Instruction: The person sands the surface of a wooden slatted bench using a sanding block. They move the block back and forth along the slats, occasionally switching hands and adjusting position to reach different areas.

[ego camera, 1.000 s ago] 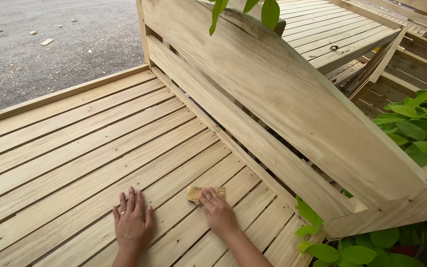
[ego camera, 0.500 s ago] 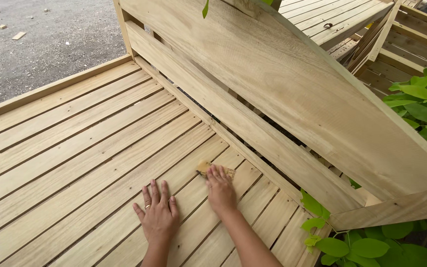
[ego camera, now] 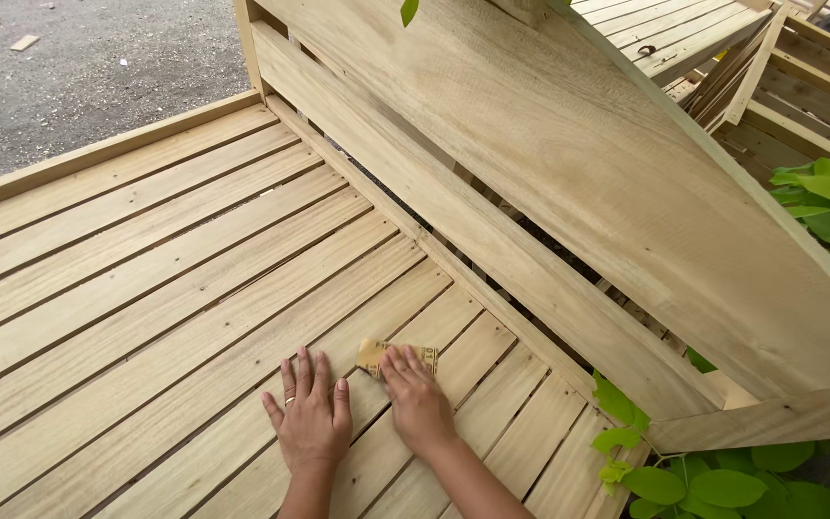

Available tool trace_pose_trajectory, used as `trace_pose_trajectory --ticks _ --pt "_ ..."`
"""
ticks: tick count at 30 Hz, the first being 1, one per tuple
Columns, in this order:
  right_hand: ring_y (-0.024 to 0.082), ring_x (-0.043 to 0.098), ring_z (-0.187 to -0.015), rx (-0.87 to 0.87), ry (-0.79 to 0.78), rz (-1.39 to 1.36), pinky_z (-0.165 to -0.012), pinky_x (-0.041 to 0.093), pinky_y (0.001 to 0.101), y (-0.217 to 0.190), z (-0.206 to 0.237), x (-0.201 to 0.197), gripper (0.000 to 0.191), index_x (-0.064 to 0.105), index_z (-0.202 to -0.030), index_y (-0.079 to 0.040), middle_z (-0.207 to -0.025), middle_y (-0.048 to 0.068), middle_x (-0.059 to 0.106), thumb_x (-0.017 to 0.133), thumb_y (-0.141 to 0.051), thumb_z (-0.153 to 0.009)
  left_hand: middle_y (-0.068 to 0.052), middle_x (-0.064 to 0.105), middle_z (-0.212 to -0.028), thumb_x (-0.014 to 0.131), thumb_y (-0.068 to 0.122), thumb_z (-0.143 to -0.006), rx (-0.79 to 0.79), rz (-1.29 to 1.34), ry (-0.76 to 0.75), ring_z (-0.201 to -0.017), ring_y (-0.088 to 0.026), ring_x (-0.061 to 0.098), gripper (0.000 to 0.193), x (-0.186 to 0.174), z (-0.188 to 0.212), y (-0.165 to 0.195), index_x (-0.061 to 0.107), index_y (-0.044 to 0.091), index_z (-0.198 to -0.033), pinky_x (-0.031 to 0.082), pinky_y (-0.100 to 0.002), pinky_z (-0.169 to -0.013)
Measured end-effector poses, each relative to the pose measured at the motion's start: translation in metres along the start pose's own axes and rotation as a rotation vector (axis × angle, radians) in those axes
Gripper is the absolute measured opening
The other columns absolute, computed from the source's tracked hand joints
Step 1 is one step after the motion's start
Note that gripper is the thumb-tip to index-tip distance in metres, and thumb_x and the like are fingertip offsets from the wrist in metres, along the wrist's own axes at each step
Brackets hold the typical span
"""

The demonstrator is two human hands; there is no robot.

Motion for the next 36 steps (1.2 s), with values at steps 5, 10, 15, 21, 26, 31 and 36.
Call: trace_pose_trajectory --ticks 5,10,15,21,26,31,36 --pt "0.031 0.041 -0.146 -0.074 -0.042 0.018 -0.119 0.033 0.0450 -0.017 0.066 0.000 0.045 0.057 -0.144 -0.006 -0.152 0.010 0.052 0.054 -0.021 -0.102 -0.001 0.017 -0.170 0.027 0.046 -0.101 0.073 -0.024 0.109 -0.157 -0.027 0.011 0.062 -0.003 0.032 -0.020 0.035 0.020 -0.157 0.000 -0.060 -0.122" --pt "0.030 0.032 -0.149 0.131 0.045 -0.017 -0.122 0.028 0.0419 0.024 -0.052 -0.007 0.045 0.054 -0.146 -0.010 -0.156 0.007 0.048 0.047 -0.027 -0.105 -0.002 0.014 -0.166 0.026 0.048 -0.098 -0.076 -0.169 0.080 -0.152 -0.029 0.008 0.066 0.003 0.074 -0.039 0.023 0.019 -0.157 -0.004 -0.066 -0.115" --pt "0.031 0.031 -0.151 0.030 -0.058 -0.106 -0.123 0.024 0.0441 -0.023 0.006 -0.002 0.044 0.053 -0.146 -0.008 -0.157 0.009 0.046 0.048 -0.024 -0.105 0.001 0.014 -0.169 0.025 0.045 -0.100 -0.120 -0.086 0.114 -0.155 -0.026 0.008 0.064 -0.002 0.070 -0.032 0.022 0.021 -0.159 -0.004 -0.063 -0.118" --pt "0.035 0.038 -0.147 -0.127 -0.117 -0.079 -0.118 0.031 0.0464 -0.076 0.079 0.002 0.044 0.058 -0.143 -0.006 -0.153 0.012 0.051 0.057 -0.020 -0.101 0.003 0.020 -0.167 0.027 0.045 -0.100 -0.135 0.026 0.107 -0.155 -0.024 0.011 0.063 -0.008 0.070 -0.035 0.025 0.024 -0.159 -0.005 -0.059 -0.120" --pt "0.033 0.036 -0.147 -0.111 -0.063 -0.043 -0.120 0.029 0.0438 -0.086 -0.021 0.024 0.044 0.058 -0.141 -0.006 -0.154 0.011 0.049 0.055 -0.023 -0.101 -0.002 0.026 -0.168 0.030 0.044 -0.102 -0.114 0.196 0.219 -0.156 -0.023 0.016 0.062 -0.013 0.070 -0.034 0.030 0.022 -0.160 -0.003 -0.058 -0.123" --pt "0.031 0.040 -0.147 -0.227 -0.113 -0.095 -0.119 0.033 0.0443 -0.073 0.072 0.006 0.046 0.058 -0.145 -0.011 -0.152 0.008 0.053 0.058 -0.020 -0.100 -0.001 0.024 -0.168 0.033 0.044 -0.101 -0.099 0.219 0.172 -0.156 -0.022 0.014 0.062 -0.017 0.076 -0.038 0.031 0.023 -0.159 -0.003 -0.059 -0.124" --pt "0.030 0.039 -0.147 -0.162 -0.175 -0.078 -0.118 0.033 0.0423 -0.066 0.109 0.005 0.047 0.059 -0.144 -0.012 -0.152 0.006 0.054 0.059 -0.019 -0.097 -0.006 0.016 -0.166 0.033 0.041 -0.095 -0.008 -0.097 0.231 -0.153 -0.027 0.009 0.065 -0.028 0.100 -0.047 0.026 0.018 -0.156 0.002 -0.061 -0.117"
Point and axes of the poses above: each hand's wrist, its own z-axis away from the middle knuckle, its own x-axis out of the palm, y = z × x, the point moved 4 cm from there along -z, towards the middle knuckle
